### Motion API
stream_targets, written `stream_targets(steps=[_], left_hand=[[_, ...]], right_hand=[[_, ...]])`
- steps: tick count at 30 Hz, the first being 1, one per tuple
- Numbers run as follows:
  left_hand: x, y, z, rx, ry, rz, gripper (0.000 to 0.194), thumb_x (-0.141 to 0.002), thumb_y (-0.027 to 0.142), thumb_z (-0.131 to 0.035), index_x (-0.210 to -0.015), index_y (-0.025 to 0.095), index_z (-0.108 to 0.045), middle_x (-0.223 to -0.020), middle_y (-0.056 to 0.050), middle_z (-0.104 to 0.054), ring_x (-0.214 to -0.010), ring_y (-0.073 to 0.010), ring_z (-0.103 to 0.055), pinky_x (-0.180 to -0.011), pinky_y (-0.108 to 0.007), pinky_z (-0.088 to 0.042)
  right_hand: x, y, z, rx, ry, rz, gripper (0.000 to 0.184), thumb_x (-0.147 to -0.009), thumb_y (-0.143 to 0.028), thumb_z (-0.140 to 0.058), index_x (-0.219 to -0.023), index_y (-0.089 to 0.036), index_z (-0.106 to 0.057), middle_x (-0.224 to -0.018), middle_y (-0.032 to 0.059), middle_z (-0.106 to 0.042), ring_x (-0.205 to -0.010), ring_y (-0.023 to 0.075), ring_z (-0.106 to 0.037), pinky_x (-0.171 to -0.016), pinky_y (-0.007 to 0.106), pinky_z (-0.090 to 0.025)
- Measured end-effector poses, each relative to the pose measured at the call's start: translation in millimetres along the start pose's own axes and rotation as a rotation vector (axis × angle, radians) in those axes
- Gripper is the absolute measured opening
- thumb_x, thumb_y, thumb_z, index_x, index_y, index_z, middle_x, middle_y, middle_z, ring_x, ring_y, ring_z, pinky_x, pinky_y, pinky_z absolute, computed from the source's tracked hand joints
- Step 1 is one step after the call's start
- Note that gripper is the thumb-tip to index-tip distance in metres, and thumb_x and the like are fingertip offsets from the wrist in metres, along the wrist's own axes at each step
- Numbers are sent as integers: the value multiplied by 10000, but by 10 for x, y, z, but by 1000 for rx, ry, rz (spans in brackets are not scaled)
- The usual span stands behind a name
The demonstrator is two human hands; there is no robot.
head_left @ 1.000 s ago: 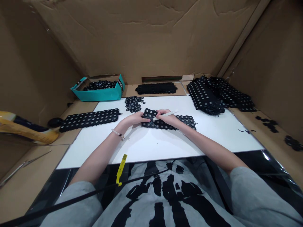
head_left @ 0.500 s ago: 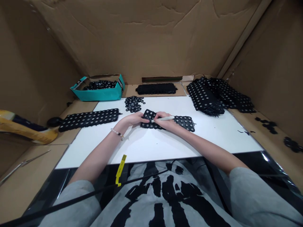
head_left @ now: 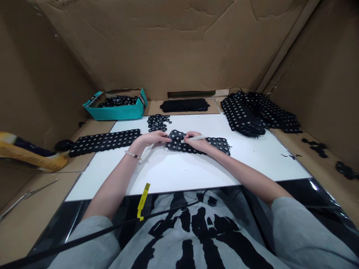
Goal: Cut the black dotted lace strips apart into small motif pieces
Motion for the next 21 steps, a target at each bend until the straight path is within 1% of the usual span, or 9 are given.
stream_targets(steps=[4, 7, 10, 12, 13, 15, 18, 20, 21], left_hand=[[-38, -65, 7, 227, -70, 36, 438, -564, 456, -851, -653, 164, -536, -636, 22, -499, -568, -102, -433, -558, -261, -348], [-17, -50, 9, 268, -70, 53, 433, -560, 434, -854, -642, 163, -527, -646, 13, -519, -583, -106, -450, -578, -265, -368], [44, 37, -10, 130, -57, 26, 382, -609, 455, -816, -702, 161, -592, -656, 9, -535, -592, -118, -453, -579, -268, -357], [81, 113, -42, 8, -57, -36, 367, -638, 473, -787, -783, 170, -639, -679, 11, -552, -606, -127, -461, -576, -268, -339], [93, 147, -64, -44, -63, -68, 360, -645, 479, -777, -793, 177, -646, -679, 13, -550, -606, -130, -460, -570, -269, -326], [97, 188, -105, -126, -61, -102, 345, -642, 486, -771, -723, 184, -623, -635, 19, -517, -581, -131, -436, -545, -275, -289], [61, 171, -127, -217, 15, -78, 405, -607, 504, -792, -598, 188, -538, -561, 24, -450, -529, -126, -384, -510, -285, -235], [29, 124, -106, -198, 67, -64, 425, -621, 541, -777, -614, 189, -539, -561, 22, -455, -525, -127, -389, -505, -281, -237], [16, 97, -88, -163, 76, -60, 425, -642, 563, -757, -641, 188, -557, -566, 21, -463, -525, -127, -394, -505, -277, -244]], right_hand=[[-9, 17, -20, 0, -19, -25, 104, -719, -273, -567, -690, -206, -642, -811, -10, -697, -805, 168, -596, -737, 263, -434], [-12, 9, -19, -15, -25, -31, 114, -720, -285, -571, -700, -206, -651, -797, -13, -697, -797, 167, -597, -733, 262, -435], [-7, -10, -1, -61, -30, -29, 119, -716, -286, -569, -692, -201, -649, -761, -13, -687, -786, 165, -598, -742, 263, -434], [1, -25, 19, -106, -27, -22, 128, -717, -292, -565, -679, -196, -639, -738, -13, -678, -777, 163, -600, -751, 266, -435], [6, -34, 30, -123, -26, -14, 134, -720, -299, -563, -677, -195, -636, -734, -14, -675, -772, 162, -600, -755, 268, -436], [20, -56, 47, -135, -20, 7, 143, -726, -309, -560, -684, -196, -636, -746, -15, -678, -773, 162, -599, -761, 273, -437], [40, -87, 62, -102, -10, 6, 140, -727, -308, -559, -700, -199, -643, -782, -11, -690, -798, 169, -604, -775, 283, -440], [45, -97, 72, -82, -6, -10, 140, -726, -305, -555, -699, -201, -644, -791, -5, -695, -812, 176, -611, -780, 287, -444], [44, -97, 78, -76, -7, -19, 142, -727, -305, -552, -700, -202, -646, -792, -3, -697, -817, 180, -616, -784, 289, -448]])
Point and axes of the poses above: each hand's wrist, its own x-axis away from the middle knuckle, its own z-axis out of the back of the hand, y = z × x, the point moved 1 cm from there along -x, towards the middle knuckle
